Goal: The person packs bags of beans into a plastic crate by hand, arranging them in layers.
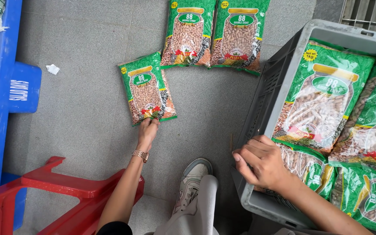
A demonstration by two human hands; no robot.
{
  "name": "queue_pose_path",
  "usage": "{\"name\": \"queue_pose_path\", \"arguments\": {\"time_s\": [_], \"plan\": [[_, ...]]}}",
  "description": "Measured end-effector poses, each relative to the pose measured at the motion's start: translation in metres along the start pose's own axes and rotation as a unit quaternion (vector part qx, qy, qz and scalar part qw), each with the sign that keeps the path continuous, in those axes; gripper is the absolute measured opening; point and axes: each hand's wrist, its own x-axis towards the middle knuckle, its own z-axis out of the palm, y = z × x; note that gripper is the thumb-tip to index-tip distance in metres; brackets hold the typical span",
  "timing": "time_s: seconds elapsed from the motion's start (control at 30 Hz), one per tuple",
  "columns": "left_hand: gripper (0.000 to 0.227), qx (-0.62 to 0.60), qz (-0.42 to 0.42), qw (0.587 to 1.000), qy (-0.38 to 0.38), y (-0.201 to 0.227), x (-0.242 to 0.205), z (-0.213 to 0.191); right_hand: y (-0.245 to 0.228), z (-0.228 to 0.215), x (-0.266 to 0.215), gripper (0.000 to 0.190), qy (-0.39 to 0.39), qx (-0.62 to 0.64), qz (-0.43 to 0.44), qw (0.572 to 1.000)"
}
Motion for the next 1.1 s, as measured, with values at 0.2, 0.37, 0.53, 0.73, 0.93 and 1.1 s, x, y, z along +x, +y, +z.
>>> {"name": "queue_pose_path", "arguments": {"time_s": [0.2, 0.37, 0.53, 0.73, 0.93, 1.1], "plan": [[0.023, 0.006, 0.004, 1.000, -0.024, 0.006, -0.016, 0.015, 0.001, 0.000, -0.002, 0.006, -0.002, 0.000, 0.002, 1.000], [0.023, -0.052, -0.025, 0.998, -0.024, 0.024, -0.043, 0.050, 0.002, 0.001, -0.002, 0.007, -0.004, -0.009, 0.002, 1.000], [0.022, -0.106, -0.038, 0.992, -0.059, 0.025, -0.045, 0.074, -0.001, 0.000, -0.001, 0.008, -0.004, -0.009, -0.001, 1.000], [0.015, -0.117, 0.031, 0.982, -0.145, 0.070, -0.060, 0.054, -0.004, 0.000, 0.000, 0.011, -0.023, -0.023, 0.010, 0.999], [0.044, -0.148, 0.162, 0.954, 0.205, 0.059, 0.007, 0.023, -0.008, -0.001, 0.003, 0.013, -0.020, -0.034, 0.011, 0.999], [0.071, -0.319, 0.108, 0.917, 0.213, 0.047, 0.056, 0.015, -0.008, 0.002, 0.001, 0.014, -0.020, -0.042, 0.015, 0.999]]}}
